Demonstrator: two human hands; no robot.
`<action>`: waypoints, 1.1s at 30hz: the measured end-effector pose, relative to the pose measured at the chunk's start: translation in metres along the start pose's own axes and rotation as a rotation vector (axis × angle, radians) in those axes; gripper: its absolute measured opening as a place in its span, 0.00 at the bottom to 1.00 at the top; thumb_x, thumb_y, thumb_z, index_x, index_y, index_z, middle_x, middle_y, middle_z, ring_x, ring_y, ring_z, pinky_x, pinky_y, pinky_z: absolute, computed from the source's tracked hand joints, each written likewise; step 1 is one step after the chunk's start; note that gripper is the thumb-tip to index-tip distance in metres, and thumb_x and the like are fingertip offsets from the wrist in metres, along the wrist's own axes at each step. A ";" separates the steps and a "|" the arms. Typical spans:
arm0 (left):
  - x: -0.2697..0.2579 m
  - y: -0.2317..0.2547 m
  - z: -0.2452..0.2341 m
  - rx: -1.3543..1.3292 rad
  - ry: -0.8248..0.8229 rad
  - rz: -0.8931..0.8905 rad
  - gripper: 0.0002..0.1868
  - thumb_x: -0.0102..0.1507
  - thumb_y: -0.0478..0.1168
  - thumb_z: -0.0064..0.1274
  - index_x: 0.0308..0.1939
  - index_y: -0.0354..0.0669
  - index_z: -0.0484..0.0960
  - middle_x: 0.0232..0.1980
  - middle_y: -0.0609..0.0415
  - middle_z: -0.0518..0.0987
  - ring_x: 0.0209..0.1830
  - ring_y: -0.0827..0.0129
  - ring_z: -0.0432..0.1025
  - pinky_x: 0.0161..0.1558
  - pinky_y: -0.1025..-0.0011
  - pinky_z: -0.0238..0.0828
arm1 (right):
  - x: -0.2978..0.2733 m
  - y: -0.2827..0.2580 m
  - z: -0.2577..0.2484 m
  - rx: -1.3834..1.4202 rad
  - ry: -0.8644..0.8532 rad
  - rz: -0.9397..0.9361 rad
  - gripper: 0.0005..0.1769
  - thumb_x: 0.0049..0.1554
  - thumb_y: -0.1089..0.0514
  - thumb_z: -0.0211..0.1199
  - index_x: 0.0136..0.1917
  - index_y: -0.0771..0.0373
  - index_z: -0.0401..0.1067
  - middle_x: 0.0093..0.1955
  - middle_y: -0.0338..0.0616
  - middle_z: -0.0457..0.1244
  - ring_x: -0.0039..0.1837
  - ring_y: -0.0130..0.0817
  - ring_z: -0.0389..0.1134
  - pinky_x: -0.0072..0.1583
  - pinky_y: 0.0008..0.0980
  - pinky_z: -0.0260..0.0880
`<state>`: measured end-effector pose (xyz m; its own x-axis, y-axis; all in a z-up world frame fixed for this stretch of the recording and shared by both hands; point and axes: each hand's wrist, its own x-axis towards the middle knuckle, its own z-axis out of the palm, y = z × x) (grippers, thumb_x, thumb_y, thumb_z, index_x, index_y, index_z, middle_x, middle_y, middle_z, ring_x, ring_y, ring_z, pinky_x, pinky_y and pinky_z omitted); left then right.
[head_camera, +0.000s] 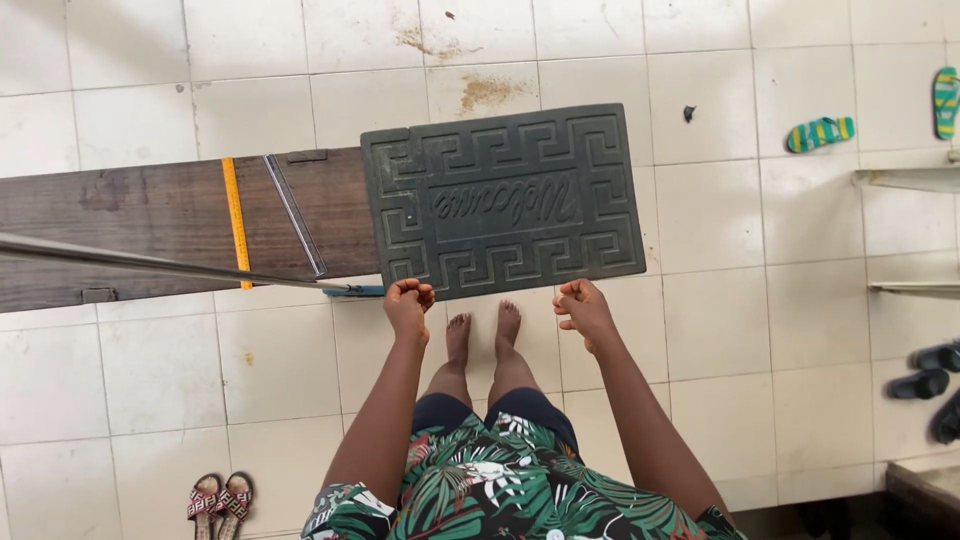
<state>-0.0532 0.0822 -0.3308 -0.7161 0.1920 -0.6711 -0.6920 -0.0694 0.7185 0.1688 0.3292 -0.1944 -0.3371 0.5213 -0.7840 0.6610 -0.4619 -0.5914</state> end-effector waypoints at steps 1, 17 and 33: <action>0.001 -0.002 0.000 -0.002 0.008 0.002 0.11 0.65 0.26 0.36 0.45 0.38 0.74 0.37 0.48 0.81 0.33 0.65 0.76 0.38 0.66 0.79 | 0.014 0.001 -0.004 -0.004 -0.008 0.000 0.11 0.59 0.60 0.59 0.56 0.60 0.66 0.49 0.40 0.68 0.50 0.27 0.70 0.46 0.32 0.71; 0.148 -0.085 0.017 0.502 0.471 -0.219 0.22 0.65 0.42 0.60 0.62 0.43 0.74 0.57 0.47 0.73 0.54 0.58 0.69 0.51 0.58 0.70 | 0.272 0.017 -0.104 -0.357 0.139 0.063 0.12 0.59 0.58 0.65 0.55 0.61 0.68 0.50 0.43 0.66 0.48 0.36 0.68 0.44 0.39 0.71; 0.184 -0.067 -0.020 0.769 0.724 -0.348 0.51 0.63 0.46 0.64 0.79 0.38 0.45 0.75 0.36 0.53 0.71 0.36 0.62 0.66 0.54 0.70 | 0.407 0.128 -0.205 -0.850 0.295 0.074 0.54 0.47 0.51 0.79 0.77 0.64 0.52 0.75 0.57 0.56 0.76 0.55 0.56 0.73 0.48 0.61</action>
<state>-0.1409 0.1023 -0.5064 -0.5517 -0.5512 -0.6259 -0.8041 0.5508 0.2237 0.2532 0.6297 -0.5507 -0.1657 0.7283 -0.6650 0.9862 0.1239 -0.1101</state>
